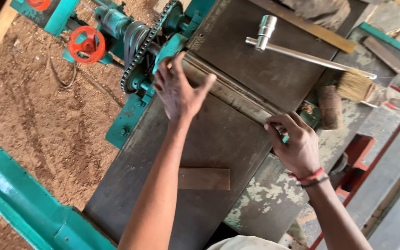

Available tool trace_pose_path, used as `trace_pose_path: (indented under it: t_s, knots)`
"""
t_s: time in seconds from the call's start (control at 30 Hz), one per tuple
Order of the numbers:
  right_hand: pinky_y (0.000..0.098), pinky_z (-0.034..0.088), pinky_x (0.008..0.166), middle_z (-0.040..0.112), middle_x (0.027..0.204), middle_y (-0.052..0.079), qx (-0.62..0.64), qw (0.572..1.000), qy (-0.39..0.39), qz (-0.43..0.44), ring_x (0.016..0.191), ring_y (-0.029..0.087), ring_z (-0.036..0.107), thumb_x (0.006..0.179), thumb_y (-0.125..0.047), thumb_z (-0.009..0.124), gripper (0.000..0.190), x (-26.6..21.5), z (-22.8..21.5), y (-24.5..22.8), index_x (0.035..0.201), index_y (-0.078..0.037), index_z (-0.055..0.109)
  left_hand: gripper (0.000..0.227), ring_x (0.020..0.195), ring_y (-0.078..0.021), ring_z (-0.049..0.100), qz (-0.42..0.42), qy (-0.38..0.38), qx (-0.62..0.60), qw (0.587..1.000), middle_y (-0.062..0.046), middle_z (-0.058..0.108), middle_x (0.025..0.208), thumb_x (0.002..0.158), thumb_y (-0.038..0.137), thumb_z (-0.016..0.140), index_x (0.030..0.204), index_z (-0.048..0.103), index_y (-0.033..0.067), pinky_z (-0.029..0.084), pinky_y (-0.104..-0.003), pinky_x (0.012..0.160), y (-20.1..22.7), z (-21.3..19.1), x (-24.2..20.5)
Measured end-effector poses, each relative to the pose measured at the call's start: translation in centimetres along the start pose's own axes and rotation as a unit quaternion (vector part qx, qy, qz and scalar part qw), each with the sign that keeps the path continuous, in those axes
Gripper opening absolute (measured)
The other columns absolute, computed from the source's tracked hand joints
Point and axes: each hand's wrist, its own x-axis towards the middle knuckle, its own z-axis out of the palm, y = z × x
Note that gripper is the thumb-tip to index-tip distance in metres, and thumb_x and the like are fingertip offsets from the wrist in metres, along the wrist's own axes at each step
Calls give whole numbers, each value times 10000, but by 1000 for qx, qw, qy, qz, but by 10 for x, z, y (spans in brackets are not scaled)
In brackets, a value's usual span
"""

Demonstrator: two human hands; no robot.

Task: The person cleans and adjusts a woodworking machine using a brush and a wrench. They use the brush to remove wood shavings and debris from the machine surface and the wrench to tighten or adjust mechanical components.

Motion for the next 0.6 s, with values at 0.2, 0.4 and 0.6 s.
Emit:
trace_pose_path:
  t_s: [0.2,0.4,0.6]
  knots:
    - [296,571,606,752,989,54,-60,998,13,11,753,160,732,1011,-138,737,45,10,21,30,1045,-114,752,687,1339,-270,445,149,-62,-29,986,-48,486,1378,806,681,788,1321,611,261,266,-629,1120,6,-11,-12]
    - [396,549,801,695,984,126,-149,985,8,90,909,269,701,974,-194,788,181,-36,-39,47,995,-47,684,297,1296,-248,499,241,-130,-95,957,11,587,1303,935,423,755,1172,773,246,374,-469,1133,14,-18,-18]
    - [463,536,791,663,1022,235,-301,946,-62,106,955,403,662,807,-281,793,499,-71,-95,50,1196,-11,638,260,1217,-257,543,289,-160,-88,940,-1,613,1246,956,376,759,1180,794,248,417,-464,1081,19,-17,-21]
